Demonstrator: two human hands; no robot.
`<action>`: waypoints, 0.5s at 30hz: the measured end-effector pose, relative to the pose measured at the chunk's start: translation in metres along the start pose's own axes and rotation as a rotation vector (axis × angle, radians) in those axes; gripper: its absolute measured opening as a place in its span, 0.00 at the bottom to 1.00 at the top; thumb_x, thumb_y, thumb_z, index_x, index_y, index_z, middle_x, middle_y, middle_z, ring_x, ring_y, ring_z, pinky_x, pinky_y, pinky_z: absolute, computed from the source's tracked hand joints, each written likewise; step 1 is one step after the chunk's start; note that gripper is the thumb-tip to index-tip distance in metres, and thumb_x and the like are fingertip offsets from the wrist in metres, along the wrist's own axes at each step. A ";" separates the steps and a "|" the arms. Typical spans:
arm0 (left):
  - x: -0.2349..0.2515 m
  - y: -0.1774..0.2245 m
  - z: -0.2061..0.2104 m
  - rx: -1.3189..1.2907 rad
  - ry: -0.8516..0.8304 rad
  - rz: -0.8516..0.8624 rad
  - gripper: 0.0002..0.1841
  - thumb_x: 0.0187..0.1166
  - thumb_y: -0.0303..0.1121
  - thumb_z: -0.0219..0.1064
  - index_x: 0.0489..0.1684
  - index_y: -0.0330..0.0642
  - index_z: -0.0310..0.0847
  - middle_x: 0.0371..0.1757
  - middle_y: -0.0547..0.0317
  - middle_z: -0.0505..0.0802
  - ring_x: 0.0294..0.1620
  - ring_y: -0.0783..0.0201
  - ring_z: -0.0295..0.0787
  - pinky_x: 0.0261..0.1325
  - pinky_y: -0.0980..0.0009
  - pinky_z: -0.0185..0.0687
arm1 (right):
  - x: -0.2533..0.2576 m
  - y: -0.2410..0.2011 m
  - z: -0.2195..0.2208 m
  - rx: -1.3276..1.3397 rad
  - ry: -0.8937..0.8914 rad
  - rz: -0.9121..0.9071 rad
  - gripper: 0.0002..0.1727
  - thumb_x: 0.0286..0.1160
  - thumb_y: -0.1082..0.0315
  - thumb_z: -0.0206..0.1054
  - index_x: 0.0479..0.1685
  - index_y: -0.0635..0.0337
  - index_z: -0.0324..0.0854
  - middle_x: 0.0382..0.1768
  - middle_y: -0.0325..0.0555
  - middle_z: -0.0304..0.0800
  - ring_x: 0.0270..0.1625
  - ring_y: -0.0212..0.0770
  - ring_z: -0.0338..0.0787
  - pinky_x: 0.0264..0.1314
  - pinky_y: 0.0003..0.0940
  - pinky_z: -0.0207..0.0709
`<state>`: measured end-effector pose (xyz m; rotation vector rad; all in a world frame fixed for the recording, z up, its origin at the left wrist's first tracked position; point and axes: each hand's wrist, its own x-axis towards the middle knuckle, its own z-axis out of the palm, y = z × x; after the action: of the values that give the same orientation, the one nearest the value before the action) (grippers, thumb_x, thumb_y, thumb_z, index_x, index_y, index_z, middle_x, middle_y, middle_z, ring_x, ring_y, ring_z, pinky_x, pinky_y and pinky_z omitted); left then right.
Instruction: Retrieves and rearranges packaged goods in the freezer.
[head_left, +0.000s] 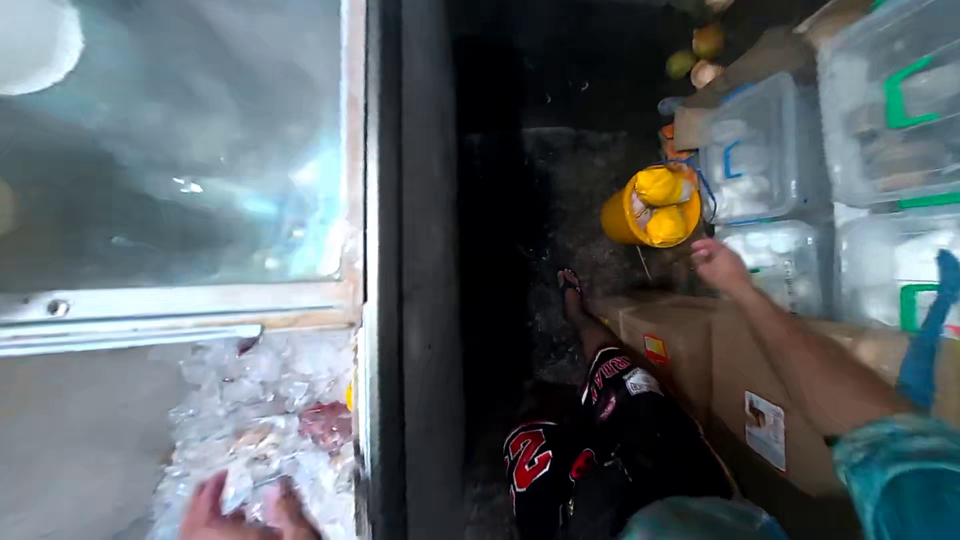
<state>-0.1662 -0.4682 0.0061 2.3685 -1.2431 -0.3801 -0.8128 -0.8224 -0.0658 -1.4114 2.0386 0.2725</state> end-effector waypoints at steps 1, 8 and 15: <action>0.025 0.031 0.025 0.018 -0.061 0.081 0.42 0.87 0.53 0.58 0.90 0.28 0.52 0.91 0.28 0.59 0.93 0.41 0.54 0.90 0.51 0.59 | 0.036 0.011 -0.012 -0.005 0.030 0.088 0.26 0.84 0.63 0.62 0.78 0.62 0.74 0.68 0.66 0.84 0.71 0.65 0.84 0.74 0.67 0.74; 0.108 0.117 0.104 0.164 -0.068 0.080 0.55 0.78 0.63 0.63 0.94 0.32 0.38 0.92 0.26 0.55 0.93 0.41 0.54 0.90 0.49 0.58 | 0.243 0.088 -0.052 -0.139 0.090 0.270 0.51 0.73 0.58 0.74 0.92 0.66 0.46 0.80 0.83 0.63 0.80 0.81 0.67 0.75 0.81 0.62; 0.092 0.098 0.100 0.369 0.075 0.083 0.58 0.71 0.69 0.65 0.94 0.36 0.43 0.92 0.28 0.57 0.93 0.37 0.53 0.91 0.43 0.53 | 0.290 0.066 -0.002 0.009 -0.267 0.187 0.26 0.86 0.60 0.65 0.72 0.73 0.73 0.66 0.75 0.82 0.67 0.68 0.84 0.72 0.66 0.72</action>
<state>-0.2272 -0.6180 -0.0355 2.5915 -1.4752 -0.0351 -0.9371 -1.0191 -0.2508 -1.1133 1.9460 0.5023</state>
